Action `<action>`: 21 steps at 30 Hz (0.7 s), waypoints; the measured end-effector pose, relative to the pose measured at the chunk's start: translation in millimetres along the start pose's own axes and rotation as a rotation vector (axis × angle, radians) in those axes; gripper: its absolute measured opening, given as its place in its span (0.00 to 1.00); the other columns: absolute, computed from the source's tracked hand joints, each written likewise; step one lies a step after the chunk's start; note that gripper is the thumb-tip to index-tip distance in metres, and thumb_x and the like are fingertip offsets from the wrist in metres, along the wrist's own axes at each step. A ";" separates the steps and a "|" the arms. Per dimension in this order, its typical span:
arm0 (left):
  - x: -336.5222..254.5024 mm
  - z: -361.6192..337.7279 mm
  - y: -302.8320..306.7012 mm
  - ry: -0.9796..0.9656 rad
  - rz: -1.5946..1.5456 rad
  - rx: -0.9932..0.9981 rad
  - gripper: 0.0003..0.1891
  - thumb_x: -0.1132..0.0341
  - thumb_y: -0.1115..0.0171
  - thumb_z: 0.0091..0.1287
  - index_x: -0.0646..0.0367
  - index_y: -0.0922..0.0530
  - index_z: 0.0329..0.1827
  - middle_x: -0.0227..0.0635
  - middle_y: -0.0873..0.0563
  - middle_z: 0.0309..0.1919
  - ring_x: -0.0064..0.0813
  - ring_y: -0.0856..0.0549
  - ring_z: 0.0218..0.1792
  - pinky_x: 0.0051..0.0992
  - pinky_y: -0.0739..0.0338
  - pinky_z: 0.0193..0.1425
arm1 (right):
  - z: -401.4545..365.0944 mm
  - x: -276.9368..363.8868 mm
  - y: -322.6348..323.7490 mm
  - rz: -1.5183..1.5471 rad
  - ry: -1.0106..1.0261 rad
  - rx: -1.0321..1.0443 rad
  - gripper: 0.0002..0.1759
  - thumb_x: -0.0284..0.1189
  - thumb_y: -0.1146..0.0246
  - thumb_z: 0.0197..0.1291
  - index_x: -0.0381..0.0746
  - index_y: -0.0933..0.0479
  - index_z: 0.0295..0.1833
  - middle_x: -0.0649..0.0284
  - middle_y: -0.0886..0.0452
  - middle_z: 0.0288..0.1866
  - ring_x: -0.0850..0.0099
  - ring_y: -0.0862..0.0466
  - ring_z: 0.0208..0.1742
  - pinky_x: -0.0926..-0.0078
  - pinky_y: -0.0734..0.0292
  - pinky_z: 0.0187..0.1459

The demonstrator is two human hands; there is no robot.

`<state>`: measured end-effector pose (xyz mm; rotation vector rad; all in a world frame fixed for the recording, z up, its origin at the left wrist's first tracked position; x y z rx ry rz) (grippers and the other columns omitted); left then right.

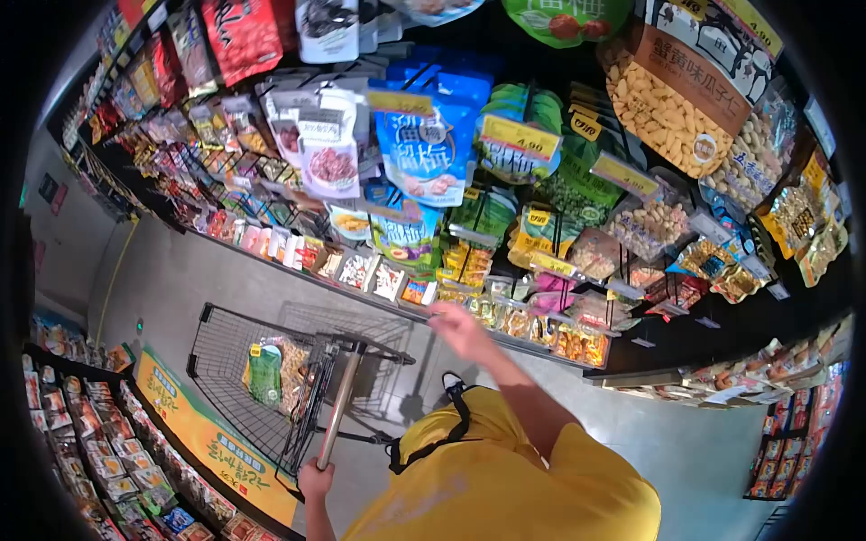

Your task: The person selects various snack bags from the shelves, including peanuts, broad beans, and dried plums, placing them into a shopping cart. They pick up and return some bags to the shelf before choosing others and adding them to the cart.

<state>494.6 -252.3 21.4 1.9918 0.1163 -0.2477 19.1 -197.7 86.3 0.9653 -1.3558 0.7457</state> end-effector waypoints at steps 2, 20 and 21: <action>-10.5 -3.2 3.8 0.027 0.021 -0.027 0.18 0.54 0.36 0.47 0.58 0.18 0.34 0.49 0.15 0.29 0.53 0.16 0.35 0.46 0.22 0.42 | 22.2 21.7 74.5 0.119 0.056 -0.273 0.13 0.25 0.41 0.65 0.41 0.27 0.54 0.68 0.24 0.52 0.76 0.23 0.50 0.78 0.29 0.53; -12.8 -4.2 -9.6 0.171 0.119 -0.122 0.19 0.53 0.37 0.44 0.59 0.18 0.32 0.49 0.15 0.27 0.52 0.15 0.34 0.44 0.21 0.41 | 128.2 57.2 203.8 0.108 0.284 -0.788 0.30 0.28 0.31 0.57 0.41 0.37 0.61 0.61 0.31 0.53 0.70 0.29 0.54 0.70 0.29 0.52; -9.9 -3.9 -11.8 0.172 0.141 -0.130 0.18 0.53 0.38 0.44 0.57 0.18 0.33 0.47 0.15 0.27 0.51 0.15 0.34 0.43 0.21 0.41 | 127.7 57.6 201.9 0.110 0.281 -0.790 0.30 0.28 0.31 0.57 0.41 0.37 0.61 0.61 0.31 0.53 0.70 0.29 0.54 0.70 0.29 0.52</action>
Point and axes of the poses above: each hand's wrist, its own z-axis towards the middle knuckle, its own y-axis out of the back of the hand, x = y × z, the point moved 1 cm from there along z, towards the middle knuckle
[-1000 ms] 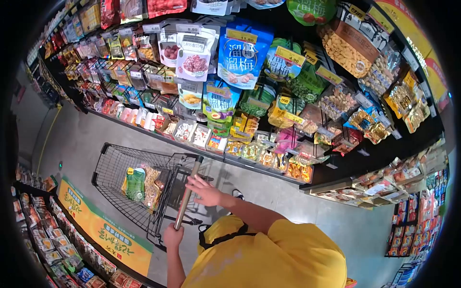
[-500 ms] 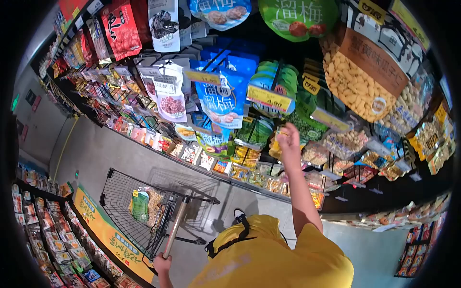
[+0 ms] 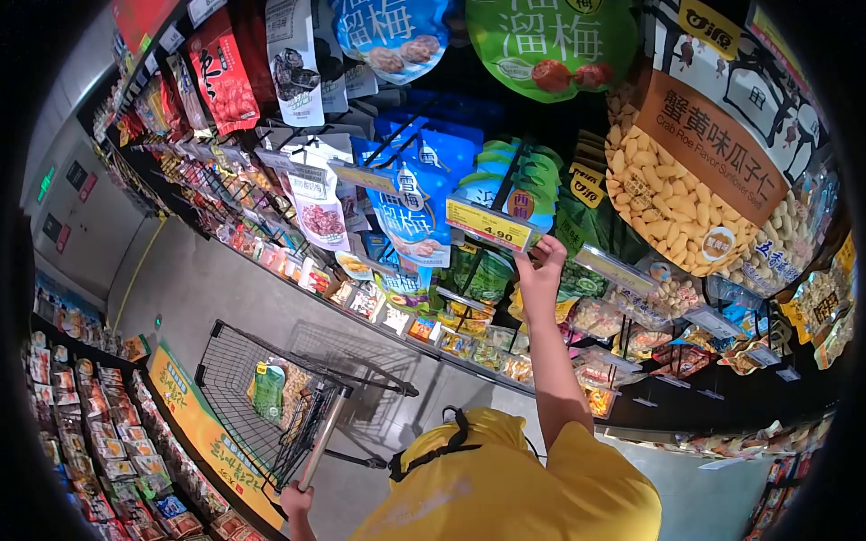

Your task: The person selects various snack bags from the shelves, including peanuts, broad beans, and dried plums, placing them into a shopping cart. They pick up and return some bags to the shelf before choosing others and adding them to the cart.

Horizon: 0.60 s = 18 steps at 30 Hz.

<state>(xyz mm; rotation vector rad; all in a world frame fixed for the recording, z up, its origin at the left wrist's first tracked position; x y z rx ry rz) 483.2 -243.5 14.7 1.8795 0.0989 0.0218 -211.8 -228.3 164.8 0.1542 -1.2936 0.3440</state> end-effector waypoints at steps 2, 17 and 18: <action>3.7 1.6 -4.3 -0.004 0.024 -0.014 0.18 0.52 0.38 0.44 0.55 0.17 0.33 0.45 0.15 0.27 0.49 0.15 0.34 0.42 0.21 0.41 | -0.4 1.7 -2.2 0.089 0.039 0.006 0.28 0.27 0.32 0.58 0.39 0.38 0.61 0.63 0.29 0.50 0.71 0.27 0.52 0.71 0.29 0.52; -0.8 -4.0 0.1 -0.005 0.065 -0.031 0.18 0.52 0.36 0.44 0.57 0.19 0.31 0.47 0.15 0.25 0.51 0.15 0.32 0.44 0.21 0.39 | -12.1 18.4 -17.1 0.363 -0.274 0.264 0.21 0.26 0.41 0.65 0.41 0.34 0.63 0.66 0.26 0.58 0.74 0.25 0.57 0.68 0.24 0.50; -0.8 -2.5 -0.1 0.002 0.037 -0.040 0.18 0.53 0.37 0.44 0.59 0.19 0.31 0.48 0.16 0.25 0.52 0.15 0.33 0.44 0.21 0.40 | -14.1 24.6 -15.6 0.338 -0.266 0.268 0.20 0.26 0.42 0.66 0.42 0.34 0.63 0.66 0.26 0.58 0.74 0.24 0.56 0.70 0.22 0.47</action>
Point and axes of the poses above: each hand's wrist, its own z-axis towards the middle knuckle, its own y-axis out of the back of the hand, x = y × z, the point moved 1 cm from there along z, towards the middle knuckle
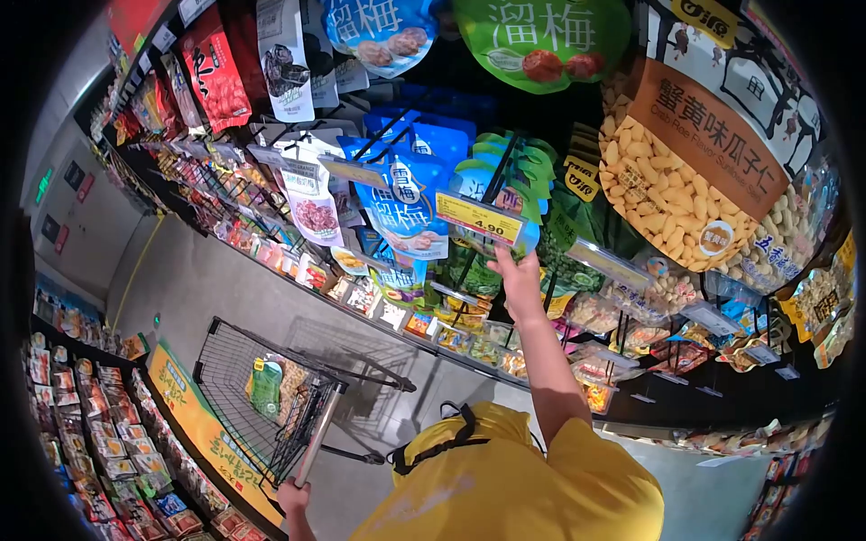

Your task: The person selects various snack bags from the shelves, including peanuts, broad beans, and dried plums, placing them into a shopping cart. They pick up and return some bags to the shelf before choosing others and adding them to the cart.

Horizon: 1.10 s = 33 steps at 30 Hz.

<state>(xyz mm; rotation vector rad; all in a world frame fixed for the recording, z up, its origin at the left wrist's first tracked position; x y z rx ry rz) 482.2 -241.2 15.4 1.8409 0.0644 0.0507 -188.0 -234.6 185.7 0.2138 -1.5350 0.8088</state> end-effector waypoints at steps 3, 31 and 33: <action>-3.7 0.5 0.9 0.013 -0.001 0.006 0.18 0.54 0.37 0.44 0.58 0.18 0.31 0.48 0.15 0.25 0.51 0.15 0.33 0.44 0.21 0.41 | -11.9 3.2 4.3 -0.028 -0.046 -0.009 0.17 0.31 0.38 0.65 0.40 0.29 0.57 0.66 0.21 0.51 0.77 0.22 0.47 0.74 0.21 0.41; -21.8 11.9 22.8 0.026 -0.102 0.302 0.20 0.48 0.39 0.48 0.47 0.15 0.40 0.42 0.13 0.36 0.45 0.15 0.42 0.41 0.21 0.48 | -203.2 -135.2 -105.7 0.150 -1.075 0.380 0.14 0.36 0.41 0.67 0.46 0.27 0.55 0.69 0.17 0.42 0.78 0.19 0.33 0.80 0.29 0.26; -20.6 12.3 30.8 0.032 -0.103 0.356 0.20 0.48 0.40 0.49 0.46 0.15 0.41 0.41 0.13 0.37 0.43 0.15 0.42 0.40 0.20 0.48 | -222.1 -143.4 -139.3 0.093 -1.150 0.420 0.13 0.36 0.41 0.67 0.46 0.27 0.55 0.70 0.17 0.42 0.78 0.19 0.34 0.80 0.28 0.27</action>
Point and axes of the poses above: each hand's wrist, its own z-axis towards the middle knuckle, its own y-axis out of the back of the hand, x = y × z, the point moved 1 cm from there along z, towards the middle knuckle
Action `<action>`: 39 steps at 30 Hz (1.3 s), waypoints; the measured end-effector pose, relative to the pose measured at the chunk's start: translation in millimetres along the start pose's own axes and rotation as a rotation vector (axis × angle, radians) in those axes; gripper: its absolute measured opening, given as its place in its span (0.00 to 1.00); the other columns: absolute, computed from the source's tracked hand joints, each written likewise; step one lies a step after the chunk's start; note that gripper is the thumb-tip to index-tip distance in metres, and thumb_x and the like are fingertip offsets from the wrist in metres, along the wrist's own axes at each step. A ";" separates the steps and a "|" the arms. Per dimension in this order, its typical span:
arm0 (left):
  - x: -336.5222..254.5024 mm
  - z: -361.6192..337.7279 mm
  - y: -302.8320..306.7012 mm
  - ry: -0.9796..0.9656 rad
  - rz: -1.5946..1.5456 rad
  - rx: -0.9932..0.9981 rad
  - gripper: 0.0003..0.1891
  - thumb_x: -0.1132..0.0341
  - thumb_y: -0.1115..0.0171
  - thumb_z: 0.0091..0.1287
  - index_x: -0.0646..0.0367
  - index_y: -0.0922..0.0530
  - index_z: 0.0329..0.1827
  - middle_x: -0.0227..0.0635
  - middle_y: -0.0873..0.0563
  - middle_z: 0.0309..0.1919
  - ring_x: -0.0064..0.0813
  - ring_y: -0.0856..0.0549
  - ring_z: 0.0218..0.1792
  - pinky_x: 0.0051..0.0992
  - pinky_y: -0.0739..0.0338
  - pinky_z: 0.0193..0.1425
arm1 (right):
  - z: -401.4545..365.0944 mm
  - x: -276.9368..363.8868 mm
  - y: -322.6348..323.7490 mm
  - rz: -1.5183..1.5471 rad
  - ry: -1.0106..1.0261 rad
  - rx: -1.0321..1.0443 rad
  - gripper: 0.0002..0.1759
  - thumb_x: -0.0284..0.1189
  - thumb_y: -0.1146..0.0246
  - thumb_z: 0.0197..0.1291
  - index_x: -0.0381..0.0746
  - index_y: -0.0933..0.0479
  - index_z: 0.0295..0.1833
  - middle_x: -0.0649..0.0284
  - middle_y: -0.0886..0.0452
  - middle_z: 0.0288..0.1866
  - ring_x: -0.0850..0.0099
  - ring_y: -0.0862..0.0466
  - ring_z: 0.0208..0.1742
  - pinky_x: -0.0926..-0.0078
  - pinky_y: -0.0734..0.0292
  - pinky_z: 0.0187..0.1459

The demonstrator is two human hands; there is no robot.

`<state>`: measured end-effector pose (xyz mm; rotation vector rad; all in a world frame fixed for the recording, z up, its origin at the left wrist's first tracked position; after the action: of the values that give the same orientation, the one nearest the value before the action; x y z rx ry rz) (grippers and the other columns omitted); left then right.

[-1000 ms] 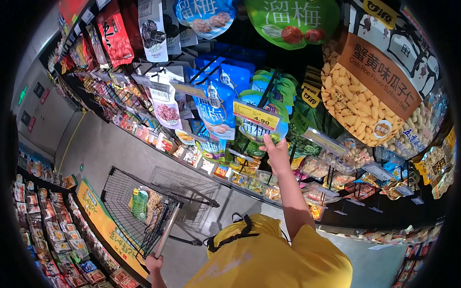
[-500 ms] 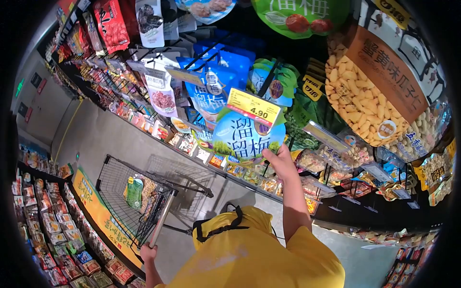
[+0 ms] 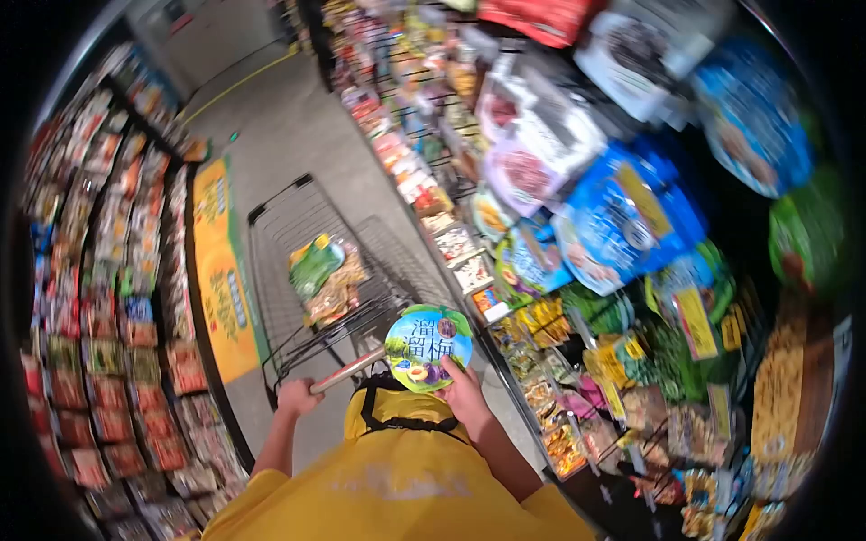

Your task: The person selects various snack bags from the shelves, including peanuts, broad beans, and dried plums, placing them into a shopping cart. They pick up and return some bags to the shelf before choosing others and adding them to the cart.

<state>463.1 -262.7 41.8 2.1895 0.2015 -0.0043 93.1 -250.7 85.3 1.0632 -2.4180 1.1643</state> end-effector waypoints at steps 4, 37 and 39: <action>7.2 0.8 1.5 -0.042 -0.084 0.050 0.21 0.48 0.40 0.50 0.45 0.16 0.44 0.41 0.13 0.39 0.42 0.14 0.42 0.40 0.20 0.47 | 46.6 -12.7 -54.7 -0.153 -0.118 0.149 0.12 0.36 0.41 0.67 0.47 0.27 0.54 0.70 0.17 0.43 0.78 0.18 0.37 0.78 0.27 0.30; 86.8 82.2 45.4 -0.318 -0.236 0.093 0.18 0.52 0.35 0.51 0.56 0.15 0.38 0.49 0.15 0.30 0.49 0.15 0.36 0.41 0.21 0.42 | 124.5 -102.0 -118.7 -1.871 1.056 0.134 0.35 0.51 0.39 0.57 0.52 0.34 0.69 0.56 0.43 0.74 0.50 0.50 0.76 0.44 0.54 0.71; 89.7 90.4 48.8 -0.294 -0.202 0.037 0.19 0.52 0.35 0.51 0.56 0.15 0.38 0.48 0.14 0.30 0.49 0.15 0.36 0.42 0.21 0.42 | 131.0 -100.9 -125.0 -1.847 1.047 0.151 0.36 0.51 0.39 0.57 0.53 0.35 0.71 0.57 0.44 0.74 0.51 0.52 0.77 0.44 0.57 0.72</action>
<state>565.2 -350.8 21.1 2.1657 0.2558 -0.4436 263.0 -350.5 21.2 1.4334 -0.1036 0.6823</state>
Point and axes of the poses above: each hand's wrist, its own z-axis towards the middle knuckle, its own y-axis out of the back of the hand, x = y × z, the point moved 1 cm from there along z, towards the middle knuckle
